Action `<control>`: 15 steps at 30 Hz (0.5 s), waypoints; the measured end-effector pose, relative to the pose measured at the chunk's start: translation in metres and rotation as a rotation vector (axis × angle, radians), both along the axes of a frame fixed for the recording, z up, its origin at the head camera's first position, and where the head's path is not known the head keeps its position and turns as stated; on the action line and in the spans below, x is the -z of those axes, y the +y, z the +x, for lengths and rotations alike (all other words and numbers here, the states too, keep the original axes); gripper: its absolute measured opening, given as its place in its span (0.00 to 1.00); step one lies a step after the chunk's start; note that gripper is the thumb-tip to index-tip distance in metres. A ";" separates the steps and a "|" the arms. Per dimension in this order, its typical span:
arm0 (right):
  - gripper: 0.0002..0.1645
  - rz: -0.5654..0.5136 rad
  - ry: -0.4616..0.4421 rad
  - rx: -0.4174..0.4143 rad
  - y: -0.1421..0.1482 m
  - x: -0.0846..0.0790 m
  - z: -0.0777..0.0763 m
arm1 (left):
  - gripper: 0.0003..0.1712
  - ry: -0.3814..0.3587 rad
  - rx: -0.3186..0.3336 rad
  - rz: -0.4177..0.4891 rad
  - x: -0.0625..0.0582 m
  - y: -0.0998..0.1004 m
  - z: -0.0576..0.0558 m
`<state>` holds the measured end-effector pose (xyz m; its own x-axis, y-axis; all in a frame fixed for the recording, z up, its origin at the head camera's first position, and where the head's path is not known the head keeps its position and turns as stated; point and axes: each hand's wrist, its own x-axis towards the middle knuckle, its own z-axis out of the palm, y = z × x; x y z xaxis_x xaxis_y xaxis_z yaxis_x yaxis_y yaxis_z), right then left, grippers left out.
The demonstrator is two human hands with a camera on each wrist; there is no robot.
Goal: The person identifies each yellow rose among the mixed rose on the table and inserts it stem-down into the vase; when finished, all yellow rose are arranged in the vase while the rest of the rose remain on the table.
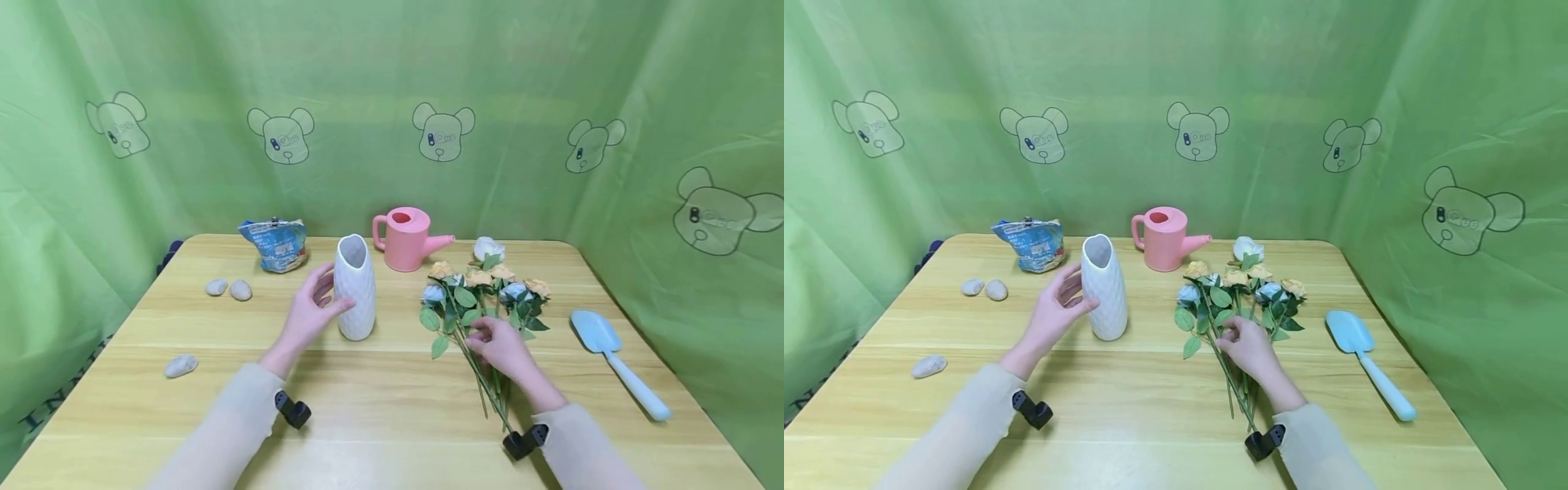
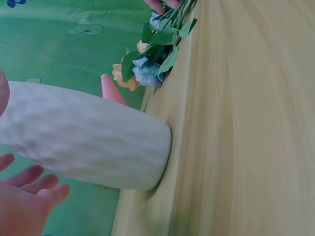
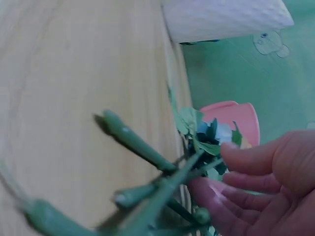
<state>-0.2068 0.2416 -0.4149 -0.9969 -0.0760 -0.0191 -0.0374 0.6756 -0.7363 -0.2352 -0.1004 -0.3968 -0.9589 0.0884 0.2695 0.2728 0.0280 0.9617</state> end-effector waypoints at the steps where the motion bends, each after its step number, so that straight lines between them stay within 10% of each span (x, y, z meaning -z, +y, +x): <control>1: 0.22 0.025 0.003 0.002 -0.002 0.000 -0.001 | 0.44 0.004 0.005 0.006 0.001 0.002 -0.001; 15: 0.20 -0.103 -0.040 0.039 -0.001 0.001 -0.004 | 0.48 0.095 0.007 -0.015 -0.004 0.014 0.000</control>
<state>-0.2108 0.2405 -0.4159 -0.9978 -0.0409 -0.0526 0.0179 0.5966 -0.8023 -0.2356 -0.0864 -0.3927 -0.9283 0.0996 0.3582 0.3635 0.0400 0.9307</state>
